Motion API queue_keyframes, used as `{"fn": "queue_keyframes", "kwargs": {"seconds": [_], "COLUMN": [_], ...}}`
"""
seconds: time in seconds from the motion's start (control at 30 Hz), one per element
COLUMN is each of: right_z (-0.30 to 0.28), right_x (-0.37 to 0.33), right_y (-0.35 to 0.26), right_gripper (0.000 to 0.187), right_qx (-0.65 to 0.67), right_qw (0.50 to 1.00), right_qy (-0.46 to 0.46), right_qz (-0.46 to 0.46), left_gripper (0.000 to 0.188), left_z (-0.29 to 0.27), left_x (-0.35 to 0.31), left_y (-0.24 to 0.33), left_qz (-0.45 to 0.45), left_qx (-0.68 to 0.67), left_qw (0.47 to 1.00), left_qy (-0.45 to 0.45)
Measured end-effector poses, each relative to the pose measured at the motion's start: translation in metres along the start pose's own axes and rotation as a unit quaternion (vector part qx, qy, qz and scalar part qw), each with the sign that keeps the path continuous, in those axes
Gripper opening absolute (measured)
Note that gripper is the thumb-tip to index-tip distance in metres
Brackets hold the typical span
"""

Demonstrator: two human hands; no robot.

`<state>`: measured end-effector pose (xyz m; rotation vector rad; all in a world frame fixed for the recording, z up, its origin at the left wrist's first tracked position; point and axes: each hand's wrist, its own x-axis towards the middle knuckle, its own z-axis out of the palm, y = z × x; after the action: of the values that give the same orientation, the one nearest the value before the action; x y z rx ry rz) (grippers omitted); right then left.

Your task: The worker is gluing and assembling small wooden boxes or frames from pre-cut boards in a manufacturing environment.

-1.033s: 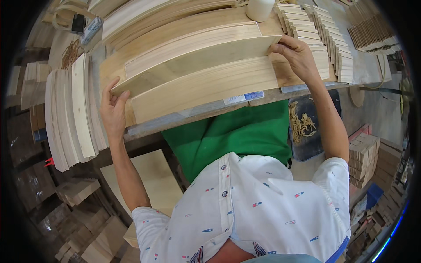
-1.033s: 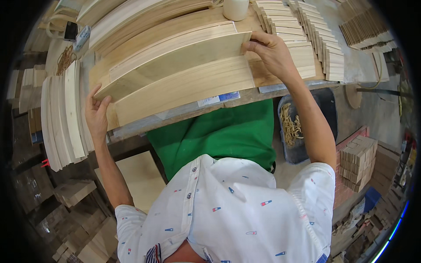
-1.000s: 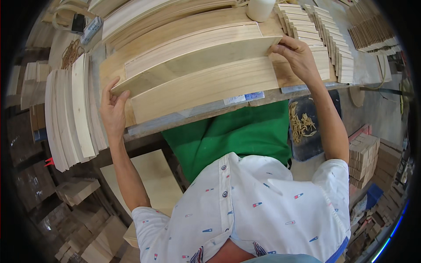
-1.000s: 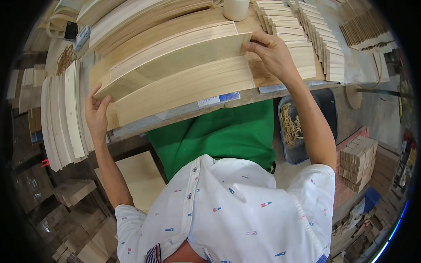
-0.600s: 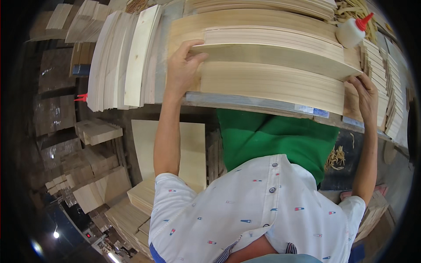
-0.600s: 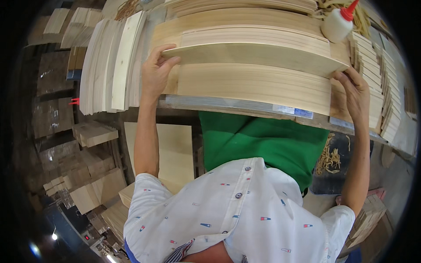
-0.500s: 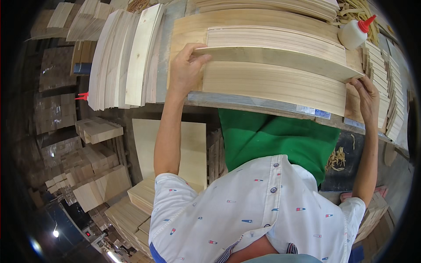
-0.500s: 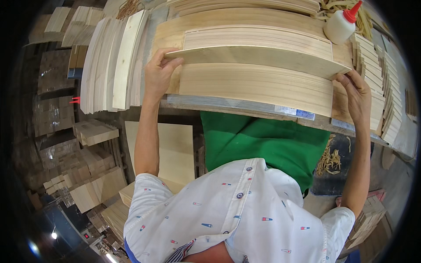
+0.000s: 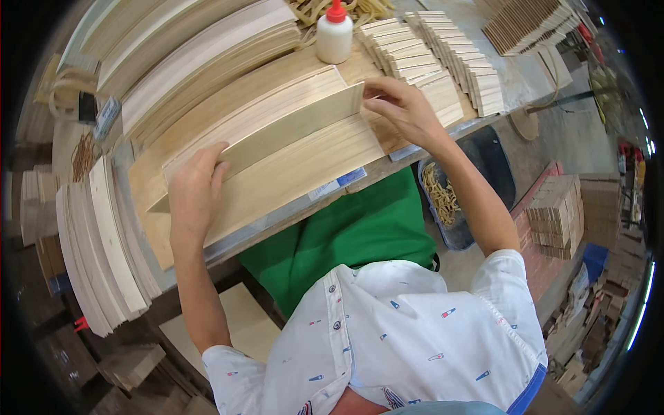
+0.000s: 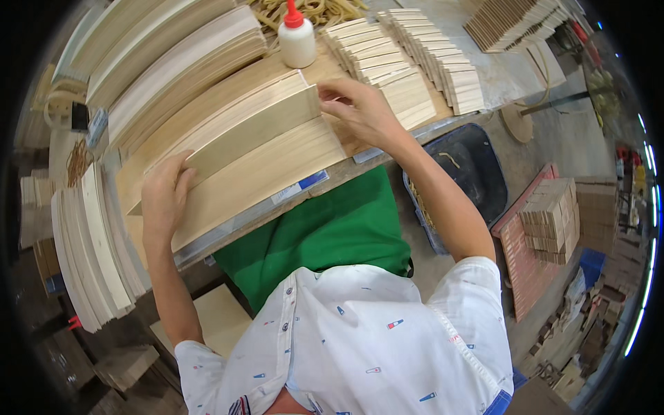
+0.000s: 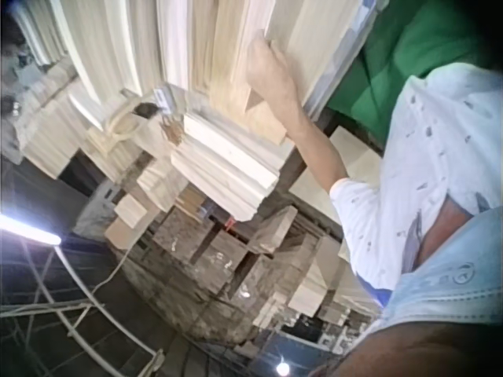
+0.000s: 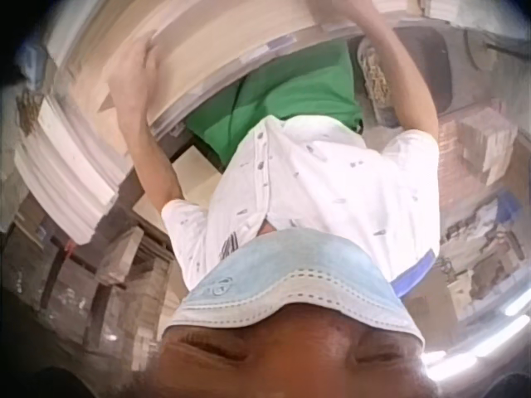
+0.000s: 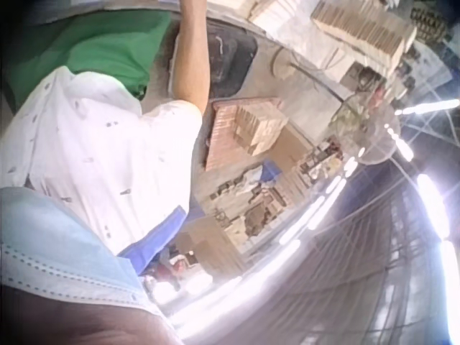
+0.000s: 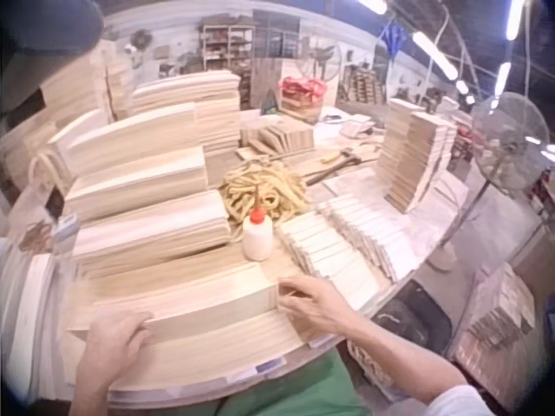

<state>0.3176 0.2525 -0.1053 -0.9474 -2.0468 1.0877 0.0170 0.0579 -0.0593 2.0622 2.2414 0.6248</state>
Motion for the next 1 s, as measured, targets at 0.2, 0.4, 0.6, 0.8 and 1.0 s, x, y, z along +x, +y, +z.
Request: {"fn": "queue_keyframes", "kwargs": {"seconds": [0.2,0.4,0.6,0.8,1.0], "right_z": [-0.07,-0.06,-0.065,-0.023,0.007], "right_x": [-0.058,-0.066,-0.082,-0.078,-0.069], "right_y": [0.045,0.02,0.039,-0.028,-0.024], "right_gripper": [0.06,0.074,0.052,0.032,0.033], "right_qx": [-0.185,-0.22,0.014,0.022,-0.157], "right_qw": [0.953,0.959,0.958,0.978,0.981], "right_qy": [0.235,0.137,0.252,0.171,0.115], "right_qz": [0.044,0.112,0.133,0.117,0.017], "left_gripper": [0.026,0.025,0.026,0.026,0.026], "left_z": [0.002,0.004,0.004,0.008,0.011], "left_x": [-0.005,-0.008,-0.011,-0.014,-0.015], "left_y": [0.005,0.002,0.0,-0.003,-0.006], "left_qz": [-0.01,0.02,-0.007,-0.012,0.007], "left_qx": [-0.033,-0.029,-0.035,-0.021,-0.032], "left_qw": [0.999,0.998,0.999,1.0,0.999], "left_qy": [0.024,0.049,0.02,0.018,0.034]}}
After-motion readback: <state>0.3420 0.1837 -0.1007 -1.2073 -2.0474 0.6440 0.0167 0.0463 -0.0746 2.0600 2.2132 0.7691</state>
